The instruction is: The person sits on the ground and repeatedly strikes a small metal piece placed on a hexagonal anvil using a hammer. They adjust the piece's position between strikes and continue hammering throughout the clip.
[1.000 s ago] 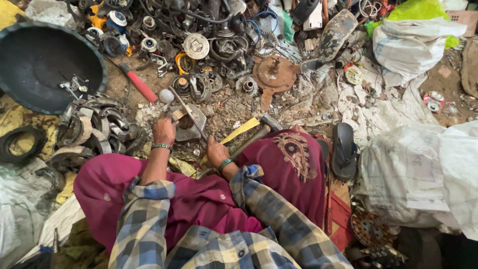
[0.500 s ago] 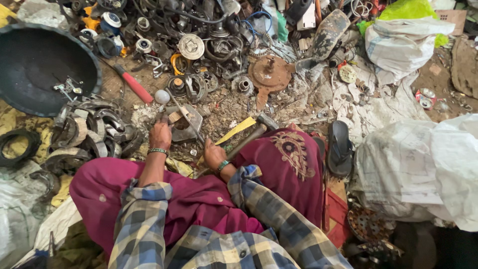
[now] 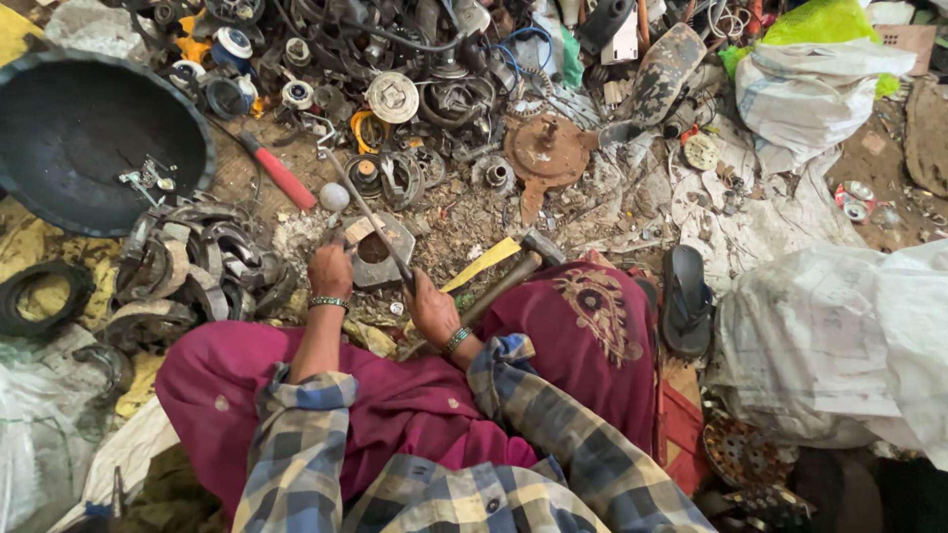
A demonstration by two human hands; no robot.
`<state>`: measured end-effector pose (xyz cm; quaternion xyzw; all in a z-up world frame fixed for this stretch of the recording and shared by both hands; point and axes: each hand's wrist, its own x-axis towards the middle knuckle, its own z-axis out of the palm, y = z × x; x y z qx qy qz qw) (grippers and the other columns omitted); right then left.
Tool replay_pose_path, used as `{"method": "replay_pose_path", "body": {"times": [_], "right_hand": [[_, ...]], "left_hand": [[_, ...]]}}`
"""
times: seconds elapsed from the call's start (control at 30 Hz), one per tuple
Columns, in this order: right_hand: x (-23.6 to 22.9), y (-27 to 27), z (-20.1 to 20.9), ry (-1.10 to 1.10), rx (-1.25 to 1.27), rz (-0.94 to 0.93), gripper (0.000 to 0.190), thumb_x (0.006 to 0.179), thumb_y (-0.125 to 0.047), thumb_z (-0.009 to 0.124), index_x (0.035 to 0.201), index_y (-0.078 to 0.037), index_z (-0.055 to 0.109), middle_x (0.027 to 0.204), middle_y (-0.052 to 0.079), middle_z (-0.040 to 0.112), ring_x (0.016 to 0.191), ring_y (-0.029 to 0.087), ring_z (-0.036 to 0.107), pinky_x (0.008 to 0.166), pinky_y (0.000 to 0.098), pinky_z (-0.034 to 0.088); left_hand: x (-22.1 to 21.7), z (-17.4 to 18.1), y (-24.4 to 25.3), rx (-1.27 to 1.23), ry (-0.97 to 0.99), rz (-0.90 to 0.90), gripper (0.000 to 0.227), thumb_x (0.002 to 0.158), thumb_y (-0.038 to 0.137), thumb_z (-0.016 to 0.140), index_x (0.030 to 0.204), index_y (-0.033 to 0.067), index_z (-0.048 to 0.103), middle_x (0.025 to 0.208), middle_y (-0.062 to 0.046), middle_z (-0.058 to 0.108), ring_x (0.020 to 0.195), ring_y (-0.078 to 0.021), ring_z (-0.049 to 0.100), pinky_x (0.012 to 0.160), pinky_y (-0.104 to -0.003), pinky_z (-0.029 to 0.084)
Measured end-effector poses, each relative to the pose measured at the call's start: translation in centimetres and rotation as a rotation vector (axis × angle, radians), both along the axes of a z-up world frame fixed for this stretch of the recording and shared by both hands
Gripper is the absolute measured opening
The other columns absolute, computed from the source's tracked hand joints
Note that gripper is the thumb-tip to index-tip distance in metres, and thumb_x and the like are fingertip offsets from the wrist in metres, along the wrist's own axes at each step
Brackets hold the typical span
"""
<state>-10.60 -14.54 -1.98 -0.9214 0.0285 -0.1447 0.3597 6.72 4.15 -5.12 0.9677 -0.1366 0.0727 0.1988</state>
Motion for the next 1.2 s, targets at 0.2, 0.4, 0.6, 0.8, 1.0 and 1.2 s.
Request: {"method": "replay_pose_path", "body": {"times": [0.2, 0.4, 0.6, 0.8, 1.0, 1.2], "right_hand": [[1.4, -1.0, -3.0, 0.397, -0.391, -0.029, 0.03, 0.097, -0.012, 0.054, 0.123, -0.001, 0.043, 0.094, 0.024, 0.072, 0.077, 0.041, 0.072, 0.061, 0.0523, 0.058], [-0.4, -1.0, 1.7, 0.015, 0.029, -0.001, 0.043, 0.098, -0.021, 0.059, 0.135, -0.004, 0.043, 0.101, 0.029, 0.069, 0.08, 0.049, 0.068, 0.067, 0.0561, 0.054], [0.3, -0.5, 1.9, 0.187, 0.015, -0.009, 0.038, 0.101, -0.024, 0.056, 0.131, -0.005, 0.044, 0.098, 0.026, 0.07, 0.08, 0.046, 0.069, 0.07, 0.0547, 0.055], [1.1, -1.7, -2.7, 0.419, -0.186, -0.033, 0.044, 0.091, -0.019, 0.063, 0.124, 0.002, 0.044, 0.092, 0.026, 0.071, 0.082, 0.044, 0.071, 0.072, 0.0529, 0.057], [0.0, -1.1, 3.0, 0.009, 0.048, -0.026, 0.045, 0.099, -0.023, 0.06, 0.136, -0.003, 0.042, 0.095, 0.029, 0.07, 0.08, 0.049, 0.068, 0.068, 0.0584, 0.053], [0.2, -1.1, 1.3, 0.302, -0.148, 0.033, 0.024, 0.099, -0.016, 0.058, 0.116, -0.003, 0.046, 0.086, 0.027, 0.07, 0.077, 0.049, 0.067, 0.068, 0.0602, 0.051]], "left_hand": [[0.4, -0.2, -0.2, 0.002, 0.076, 0.042, 0.017, 0.093, 0.013, 0.066, 0.101, 0.0005, 0.075, 0.096, -0.024, 0.073, 0.089, -0.0427, 0.071, 0.079, -0.051, 0.057], [0.1, -0.3, -0.4, 0.018, -0.059, 0.02, 0.025, 0.091, 0.002, 0.057, 0.107, 0.0028, 0.077, 0.104, -0.023, 0.075, 0.096, -0.0392, 0.073, 0.085, -0.046, 0.059], [0.2, 0.2, -0.3, 0.083, 0.129, 0.075, 0.032, 0.098, 0.005, 0.052, 0.123, 0.0058, 0.072, 0.1, -0.023, 0.074, 0.092, -0.0407, 0.072, 0.081, -0.049, 0.058], [-0.4, 1.3, -0.2, -0.044, -0.01, 0.028, 0.036, 0.1, 0.005, 0.052, 0.132, 0.0056, 0.066, 0.11, -0.024, 0.073, 0.093, -0.0411, 0.071, 0.08, -0.049, 0.057], [-0.9, 2.0, -0.3, -0.097, -0.055, -0.025, 0.044, 0.089, 0.005, 0.063, 0.133, 0.0041, 0.063, 0.12, -0.025, 0.069, 0.098, -0.0428, 0.069, 0.085, -0.05, 0.055], [-1.0, 1.7, -0.4, -0.059, -0.123, -0.041, 0.046, 0.09, 0.008, 0.061, 0.136, 0.0065, 0.06, 0.119, -0.026, 0.071, 0.102, -0.0423, 0.07, 0.086, -0.049, 0.056]]}}
